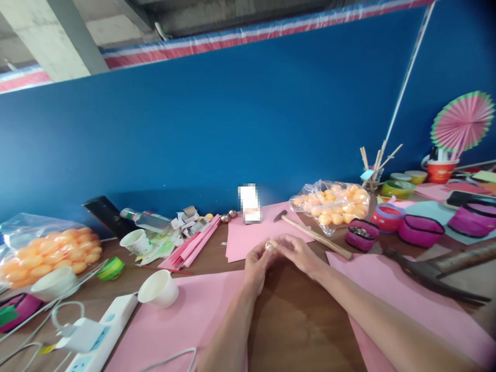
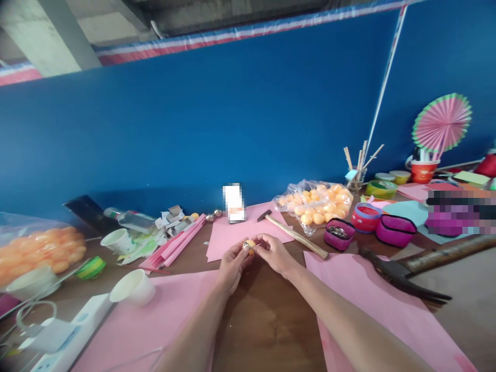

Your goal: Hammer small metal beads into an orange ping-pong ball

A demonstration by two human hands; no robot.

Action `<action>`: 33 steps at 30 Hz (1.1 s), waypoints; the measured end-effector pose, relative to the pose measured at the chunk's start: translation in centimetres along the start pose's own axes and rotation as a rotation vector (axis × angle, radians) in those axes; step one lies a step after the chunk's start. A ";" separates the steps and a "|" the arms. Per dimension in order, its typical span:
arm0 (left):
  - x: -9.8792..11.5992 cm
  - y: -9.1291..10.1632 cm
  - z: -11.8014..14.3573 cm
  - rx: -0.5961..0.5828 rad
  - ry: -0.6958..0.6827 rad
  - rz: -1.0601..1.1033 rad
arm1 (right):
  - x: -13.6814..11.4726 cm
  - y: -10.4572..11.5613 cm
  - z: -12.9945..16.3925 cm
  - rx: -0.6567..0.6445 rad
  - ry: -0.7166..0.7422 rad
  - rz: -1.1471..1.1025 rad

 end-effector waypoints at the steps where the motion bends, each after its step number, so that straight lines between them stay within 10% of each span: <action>1: 0.0 0.0 0.0 0.002 -0.004 -0.013 | -0.1 0.0 0.0 -0.005 0.011 0.022; 26: 0.2 -0.4 0.3 -0.039 0.011 0.079 | -0.2 0.0 0.1 -0.001 0.145 0.271; 33: 0.6 0.9 -0.6 0.136 -0.044 0.155 | 2.2 4.0 -0.9 0.370 0.125 0.796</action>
Point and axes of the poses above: each hand's wrist, its own z-axis away from the middle knuckle, its own y-axis out of the back of the hand, x = y × z, the point moved 3 cm from there along -z, towards the middle knuckle, and after that the axes turned 10 degrees about z, right-handed, at the moved point
